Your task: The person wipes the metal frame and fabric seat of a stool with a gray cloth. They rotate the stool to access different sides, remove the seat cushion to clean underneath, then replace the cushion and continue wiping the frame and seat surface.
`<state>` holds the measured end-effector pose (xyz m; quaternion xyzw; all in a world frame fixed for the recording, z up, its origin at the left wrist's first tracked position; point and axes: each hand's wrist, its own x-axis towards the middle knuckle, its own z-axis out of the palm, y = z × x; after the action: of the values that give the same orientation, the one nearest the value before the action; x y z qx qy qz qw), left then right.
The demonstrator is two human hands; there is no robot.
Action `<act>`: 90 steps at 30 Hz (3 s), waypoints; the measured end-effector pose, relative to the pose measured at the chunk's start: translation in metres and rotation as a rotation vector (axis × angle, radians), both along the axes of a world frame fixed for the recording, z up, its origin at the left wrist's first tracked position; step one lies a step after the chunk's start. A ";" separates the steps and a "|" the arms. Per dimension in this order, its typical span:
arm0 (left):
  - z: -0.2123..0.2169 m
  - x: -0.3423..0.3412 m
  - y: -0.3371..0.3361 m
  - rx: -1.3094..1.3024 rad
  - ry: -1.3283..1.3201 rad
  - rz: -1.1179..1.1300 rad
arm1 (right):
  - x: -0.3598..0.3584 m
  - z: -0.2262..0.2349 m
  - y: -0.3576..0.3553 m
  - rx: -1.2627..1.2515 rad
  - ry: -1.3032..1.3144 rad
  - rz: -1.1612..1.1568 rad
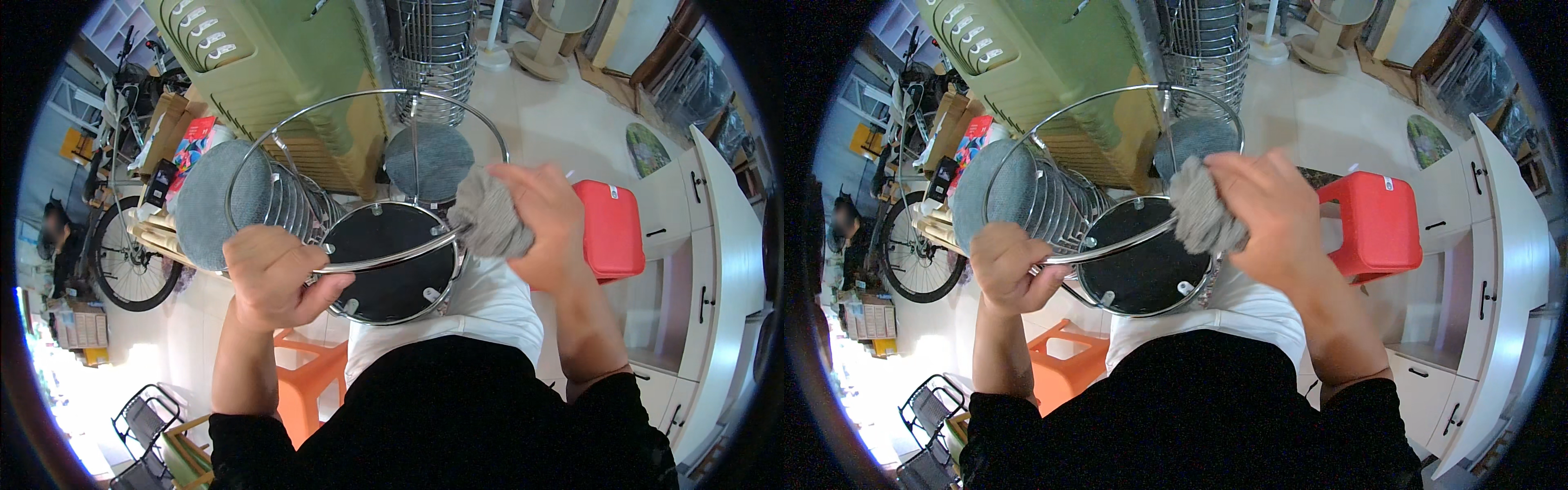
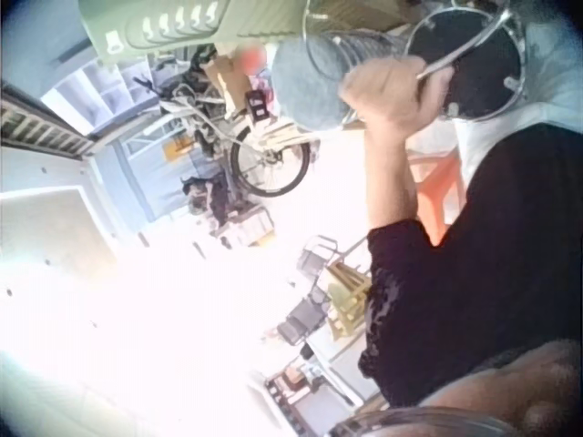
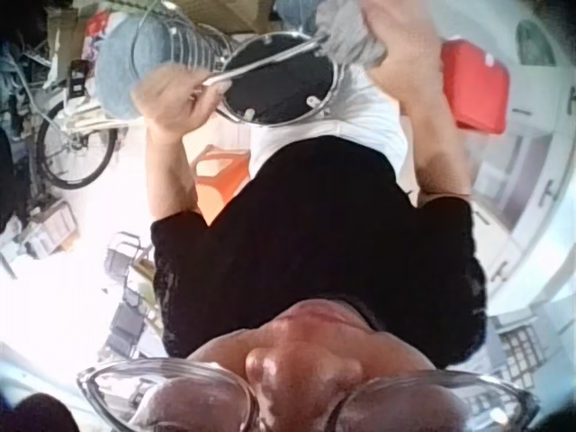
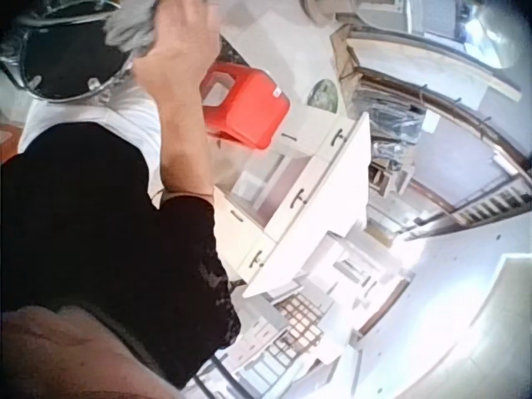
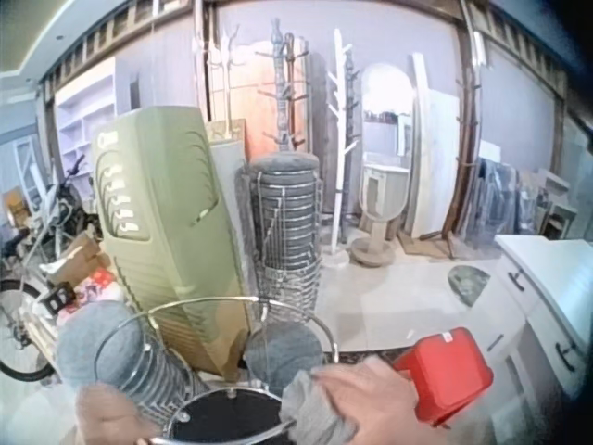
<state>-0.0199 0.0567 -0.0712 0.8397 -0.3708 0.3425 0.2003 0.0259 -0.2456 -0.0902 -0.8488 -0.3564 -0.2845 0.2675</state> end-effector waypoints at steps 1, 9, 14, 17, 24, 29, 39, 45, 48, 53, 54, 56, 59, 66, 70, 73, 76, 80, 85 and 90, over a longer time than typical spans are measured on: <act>-0.002 0.002 0.008 -0.007 -0.003 -0.008 | -0.003 0.003 0.005 -0.023 -0.002 0.039; 0.009 0.000 0.003 0.050 0.214 0.067 | -0.003 -0.002 0.031 0.023 -0.103 0.077; -0.001 0.000 -0.029 0.039 0.143 0.225 | 0.011 -0.003 0.037 0.044 -0.072 0.113; -0.003 0.003 -0.015 -0.002 0.149 0.227 | 0.015 -0.018 0.020 0.350 0.118 0.094; -0.008 0.005 0.002 -0.062 0.182 0.280 | 0.004 -0.076 0.020 1.143 0.890 0.111; -0.006 0.009 0.006 -0.043 0.191 0.216 | 0.011 -0.076 0.068 1.201 1.169 0.413; -0.012 0.019 0.035 -0.054 0.216 0.130 | -0.020 -0.160 0.059 0.769 1.297 0.513; -0.001 0.031 0.028 -0.017 0.069 0.011 | 0.010 -0.094 0.058 1.025 1.130 0.577; -0.006 0.029 0.036 -0.058 0.159 -0.005 | -0.002 -0.075 0.062 1.098 1.192 0.713; -0.027 0.024 0.053 -0.141 0.146 -0.008 | -0.004 -0.098 0.075 0.787 1.080 0.725; -0.031 0.025 0.054 -0.175 0.160 0.019 | -0.008 -0.106 0.083 0.850 1.114 0.680; -0.029 0.026 0.062 -0.163 0.192 0.072 | -0.014 -0.137 0.093 0.886 1.151 0.621; -0.033 0.027 0.073 -0.200 0.246 0.126 | -0.012 -0.150 0.089 0.599 0.973 0.635; -0.036 0.015 0.077 -0.275 0.258 0.138 | -0.018 -0.153 0.075 0.301 0.848 0.596; -0.031 0.008 0.066 -0.171 0.238 0.156 | -0.011 -0.110 0.085 0.778 0.937 0.621; -0.034 0.013 0.065 -0.179 0.240 0.128 | -0.013 -0.126 0.083 0.746 1.049 0.638; -0.039 0.016 0.074 -0.239 0.270 0.112 | -0.027 -0.180 0.073 0.318 0.958 0.589; -0.028 0.014 0.064 -0.240 0.332 0.142 | -0.034 -0.188 0.070 0.200 0.973 0.529; 0.005 0.000 -0.027 -0.013 0.252 0.275 | -0.042 -0.187 0.070 0.302 0.864 0.479; 0.000 0.010 -0.073 0.238 0.285 0.411 | -0.047 -0.176 0.079 0.115 0.762 0.445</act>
<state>-0.0095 -0.0162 -0.0710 0.9546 -0.1985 0.2084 0.0766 -0.0209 -0.1664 -0.2661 -0.7794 -0.3901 0.0937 0.4812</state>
